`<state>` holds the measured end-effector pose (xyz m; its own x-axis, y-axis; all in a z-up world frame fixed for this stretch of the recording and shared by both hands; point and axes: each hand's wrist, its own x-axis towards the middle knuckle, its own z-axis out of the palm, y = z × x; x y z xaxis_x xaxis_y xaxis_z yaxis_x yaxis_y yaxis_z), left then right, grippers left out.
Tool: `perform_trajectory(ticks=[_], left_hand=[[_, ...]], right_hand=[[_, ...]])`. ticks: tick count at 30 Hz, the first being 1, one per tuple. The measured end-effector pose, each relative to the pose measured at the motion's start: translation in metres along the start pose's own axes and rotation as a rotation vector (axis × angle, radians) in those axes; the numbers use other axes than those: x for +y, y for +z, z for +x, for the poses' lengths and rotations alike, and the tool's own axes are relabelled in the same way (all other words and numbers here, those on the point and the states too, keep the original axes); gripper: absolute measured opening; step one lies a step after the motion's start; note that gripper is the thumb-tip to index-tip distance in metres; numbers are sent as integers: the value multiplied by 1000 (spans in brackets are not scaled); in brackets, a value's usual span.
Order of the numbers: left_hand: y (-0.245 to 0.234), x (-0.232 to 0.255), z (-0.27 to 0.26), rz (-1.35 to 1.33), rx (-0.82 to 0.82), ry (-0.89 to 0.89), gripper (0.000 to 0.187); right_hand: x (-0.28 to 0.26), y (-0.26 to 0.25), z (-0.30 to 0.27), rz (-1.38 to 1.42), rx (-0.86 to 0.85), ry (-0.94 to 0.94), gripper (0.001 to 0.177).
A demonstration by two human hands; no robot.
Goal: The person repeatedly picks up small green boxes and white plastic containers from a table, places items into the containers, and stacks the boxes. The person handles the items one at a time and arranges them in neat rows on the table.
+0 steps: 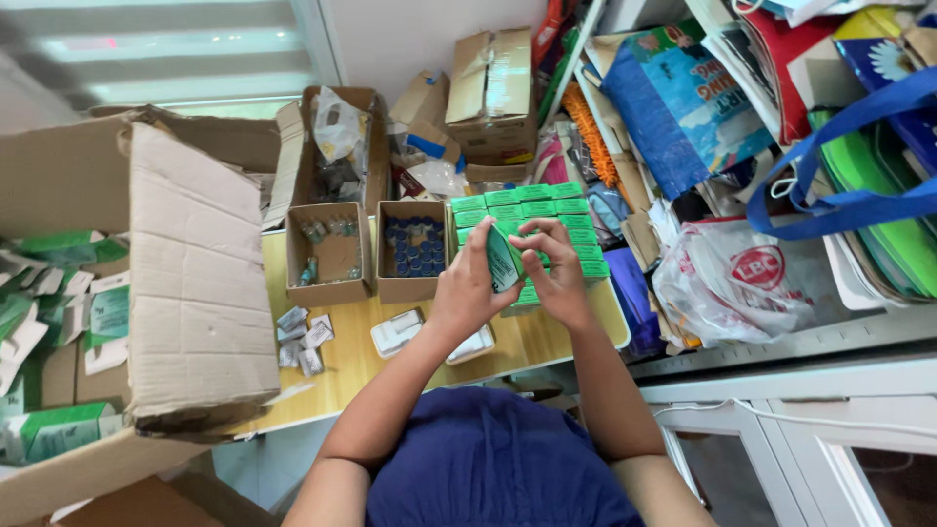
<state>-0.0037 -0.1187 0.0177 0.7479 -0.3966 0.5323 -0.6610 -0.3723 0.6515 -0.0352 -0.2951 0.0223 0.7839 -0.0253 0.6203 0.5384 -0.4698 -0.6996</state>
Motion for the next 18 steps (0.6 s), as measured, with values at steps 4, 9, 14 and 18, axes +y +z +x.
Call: perform_trajectory(ticks=[4, 9, 14, 18], left_hand=[[9, -8, 11, -28, -54, 7, 109], [27, -19, 14, -65, -168, 180, 111], [33, -57, -6, -10, -358, -2, 77], [58, -85, -31, 51, -590, -176, 35]], right_hand=[[-12, -13, 2, -118, -104, 234, 31], [6, -40, -5, -168, -152, 548, 50], [57, -98, -66, -363, -354, 483, 60], [109, -91, -119, -499, -414, 623, 55]])
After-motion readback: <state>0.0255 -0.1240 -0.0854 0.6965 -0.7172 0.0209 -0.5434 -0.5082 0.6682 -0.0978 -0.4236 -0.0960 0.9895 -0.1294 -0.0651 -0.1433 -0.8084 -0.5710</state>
